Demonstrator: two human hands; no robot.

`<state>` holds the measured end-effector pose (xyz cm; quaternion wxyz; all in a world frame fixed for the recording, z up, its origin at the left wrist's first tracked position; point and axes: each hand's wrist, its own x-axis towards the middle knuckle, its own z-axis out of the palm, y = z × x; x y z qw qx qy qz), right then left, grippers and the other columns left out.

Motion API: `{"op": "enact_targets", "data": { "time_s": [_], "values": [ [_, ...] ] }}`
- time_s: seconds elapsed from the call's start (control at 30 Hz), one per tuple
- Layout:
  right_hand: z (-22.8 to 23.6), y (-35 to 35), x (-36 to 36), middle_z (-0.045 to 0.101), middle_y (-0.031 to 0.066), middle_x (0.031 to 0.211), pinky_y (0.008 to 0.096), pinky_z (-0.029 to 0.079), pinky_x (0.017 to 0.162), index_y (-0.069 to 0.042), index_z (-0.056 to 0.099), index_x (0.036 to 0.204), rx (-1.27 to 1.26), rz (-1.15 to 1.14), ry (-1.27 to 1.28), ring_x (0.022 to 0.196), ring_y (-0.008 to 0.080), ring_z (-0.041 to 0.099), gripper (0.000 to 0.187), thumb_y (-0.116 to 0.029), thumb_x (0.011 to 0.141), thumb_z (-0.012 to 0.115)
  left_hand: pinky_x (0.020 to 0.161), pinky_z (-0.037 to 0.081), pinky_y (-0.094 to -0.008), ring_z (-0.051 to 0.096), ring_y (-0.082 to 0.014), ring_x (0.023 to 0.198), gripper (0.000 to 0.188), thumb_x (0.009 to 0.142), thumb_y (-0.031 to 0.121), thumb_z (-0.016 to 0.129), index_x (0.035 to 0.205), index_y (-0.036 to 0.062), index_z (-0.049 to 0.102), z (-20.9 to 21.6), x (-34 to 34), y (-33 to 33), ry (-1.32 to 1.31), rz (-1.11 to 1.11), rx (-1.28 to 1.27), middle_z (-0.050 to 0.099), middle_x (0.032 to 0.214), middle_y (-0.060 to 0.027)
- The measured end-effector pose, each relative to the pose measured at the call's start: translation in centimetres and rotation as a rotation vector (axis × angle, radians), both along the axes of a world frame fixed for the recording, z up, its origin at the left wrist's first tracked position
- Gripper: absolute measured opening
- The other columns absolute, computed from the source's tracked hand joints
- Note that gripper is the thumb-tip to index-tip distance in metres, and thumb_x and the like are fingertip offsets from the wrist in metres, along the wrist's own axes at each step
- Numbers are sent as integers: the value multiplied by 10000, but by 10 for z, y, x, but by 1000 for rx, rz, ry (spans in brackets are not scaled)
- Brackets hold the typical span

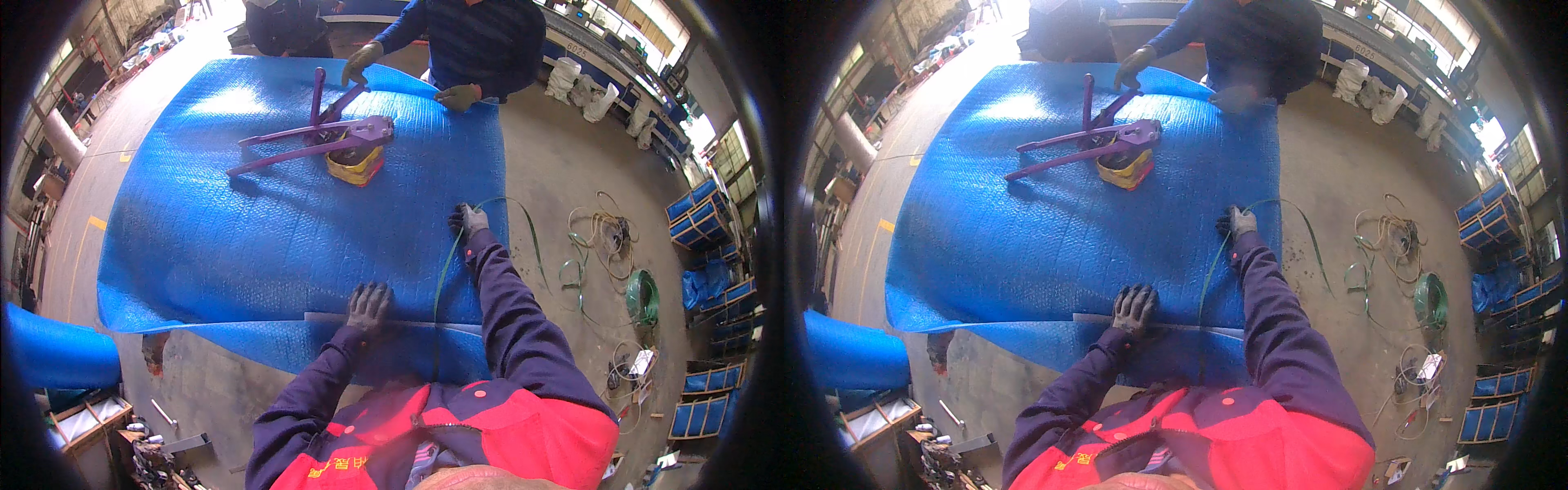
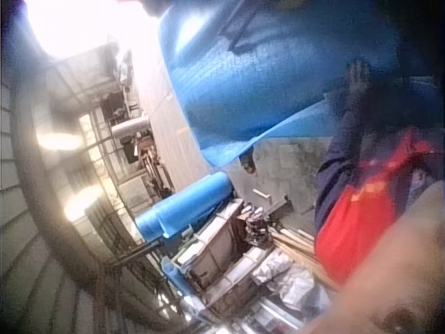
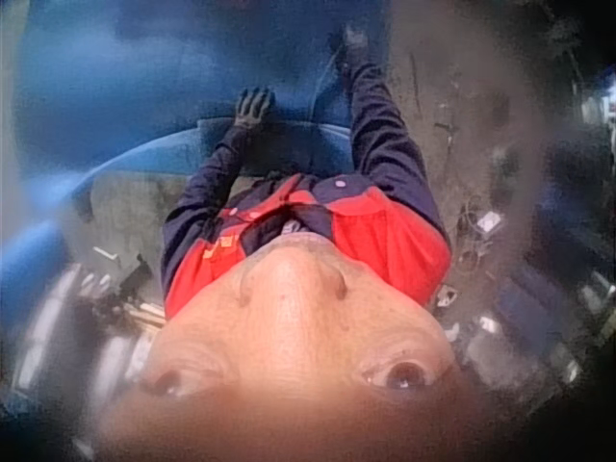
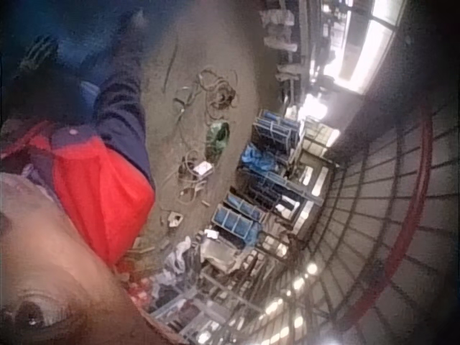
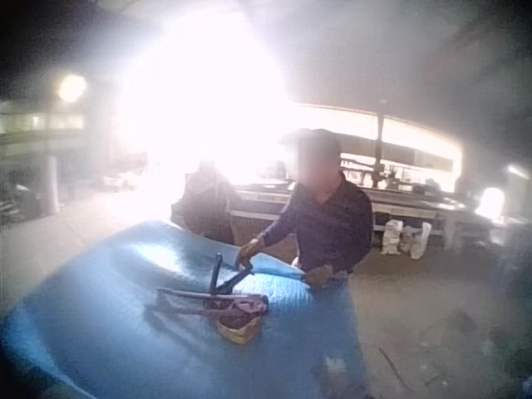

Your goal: The person rolls a large blue foam mat into a tight cylinder, then wraps and tightens a green strap around it using a purple hand tool. A coworker assists by holding the roll and operating a second strapping tool.

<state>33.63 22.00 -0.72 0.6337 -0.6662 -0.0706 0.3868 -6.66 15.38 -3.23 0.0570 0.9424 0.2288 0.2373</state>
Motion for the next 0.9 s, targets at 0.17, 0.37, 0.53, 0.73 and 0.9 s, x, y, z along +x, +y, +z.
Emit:
{"op": "enact_targets", "data": {
  "time_s": [0.17,0.37,0.53,0.73,0.9],
  "values": [
    [-6,-1,3,738,160,854,379,580,536,-31,653,1060,16,12,-41,640,276,717,257,-282,1007,631,1223,215,-634,344,-420,1473,1004,781,645,741,1546,85,412,-1,1,-1,13,-6,-34,397,1578,-182],
    [-1,-2,2,725,199,831,411,584,533,-7,631,1078,4,30,-7,644,313,725,258,-255,1010,618,1224,211,-633,350,-423,1467,1025,757,621,767,1550,79,408,7,-1,-3,17,-7,-70,408,1565,-179],
    [3,-5,0,734,179,843,368,550,507,-69,635,1066,4,34,34,621,274,700,250,-308,994,649,1225,212,-626,347,-422,1465,1048,727,595,795,1550,77,405,10,1,-2,-29,-24,-86,407,1561,-179],
    [6,-4,-1,725,176,829,351,544,497,-62,614,1018,-3,17,69,629,273,706,218,-271,982,662,1222,214,-628,348,-428,1463,1063,721,613,783,1549,72,392,13,-1,-2,47,-25,-83,404,1568,-175],
    [-2,-5,5,724,177,838,387,577,538,-27,622,1066,4,41,0,646,296,717,264,-273,979,661,1218,218,-634,363,-432,1454,1042,729,605,773,1543,73,400,8,-1,-3,45,-3,-55,413,1563,-182]
  ]
}}
